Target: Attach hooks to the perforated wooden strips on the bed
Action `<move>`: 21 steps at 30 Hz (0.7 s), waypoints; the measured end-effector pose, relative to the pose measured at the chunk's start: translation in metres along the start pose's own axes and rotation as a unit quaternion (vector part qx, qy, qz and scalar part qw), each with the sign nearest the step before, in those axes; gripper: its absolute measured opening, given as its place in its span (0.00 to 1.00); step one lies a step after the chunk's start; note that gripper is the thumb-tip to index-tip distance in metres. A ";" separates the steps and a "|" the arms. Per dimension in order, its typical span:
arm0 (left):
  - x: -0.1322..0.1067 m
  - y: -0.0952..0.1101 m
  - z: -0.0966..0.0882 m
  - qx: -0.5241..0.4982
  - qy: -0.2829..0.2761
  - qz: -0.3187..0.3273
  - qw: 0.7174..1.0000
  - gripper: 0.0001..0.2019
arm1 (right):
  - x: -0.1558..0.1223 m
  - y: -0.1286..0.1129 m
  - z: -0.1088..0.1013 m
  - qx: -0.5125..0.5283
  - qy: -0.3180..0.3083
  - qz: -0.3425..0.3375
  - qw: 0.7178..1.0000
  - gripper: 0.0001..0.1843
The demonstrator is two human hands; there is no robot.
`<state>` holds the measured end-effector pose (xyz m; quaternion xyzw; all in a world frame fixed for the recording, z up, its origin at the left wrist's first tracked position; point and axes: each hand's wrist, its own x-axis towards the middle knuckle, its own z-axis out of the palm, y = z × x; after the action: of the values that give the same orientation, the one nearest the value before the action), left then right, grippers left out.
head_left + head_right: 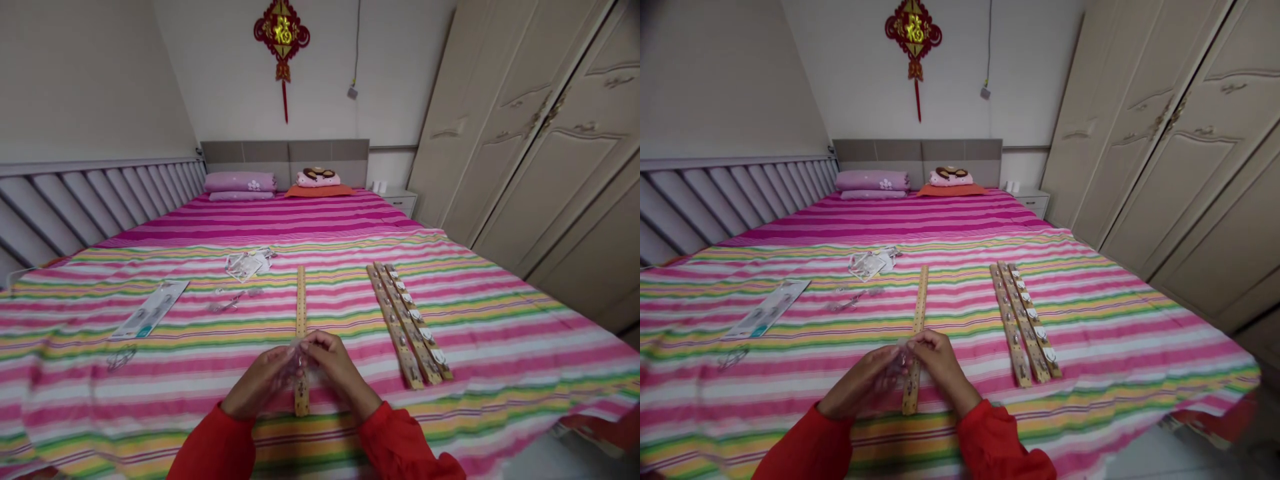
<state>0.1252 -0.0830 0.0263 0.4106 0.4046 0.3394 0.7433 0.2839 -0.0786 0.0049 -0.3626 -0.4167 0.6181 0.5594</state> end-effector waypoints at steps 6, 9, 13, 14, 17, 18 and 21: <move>0.006 -0.012 0.000 -0.065 0.074 0.021 0.995 0.15 | 0.001 0.010 -0.004 0.036 0.103 -0.005 0.994 0.14; 0.010 -0.016 -0.001 -0.003 0.133 0.051 0.990 0.19 | 0.003 0.015 -0.006 0.026 0.122 -0.004 0.992 0.15; 0.015 -0.014 -0.002 0.130 0.195 0.144 0.961 0.21 | 0.006 0.016 -0.010 -0.006 0.116 -0.011 0.993 0.15; 0.016 -0.013 -0.002 0.147 0.198 0.159 0.956 0.21 | 0.007 0.016 -0.010 -0.012 0.112 -0.013 0.994 0.15; 0.022 -0.014 -0.003 0.162 0.193 0.169 0.953 0.18 | 0.010 0.016 -0.010 -0.009 0.107 -0.015 0.994 0.15; 0.024 -0.014 -0.003 0.160 0.192 0.166 0.954 0.18 | 0.012 0.016 -0.010 -0.001 0.108 -0.014 0.994 0.16; 0.033 -0.016 -0.004 0.141 0.197 0.161 0.957 0.18 | 0.019 0.017 -0.011 0.022 0.122 -0.011 0.992 0.18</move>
<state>0.1390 -0.0612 0.0005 0.4963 0.5152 0.4683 0.5186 0.2852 -0.0586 -0.0148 -0.4186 -0.3358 0.5721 0.6202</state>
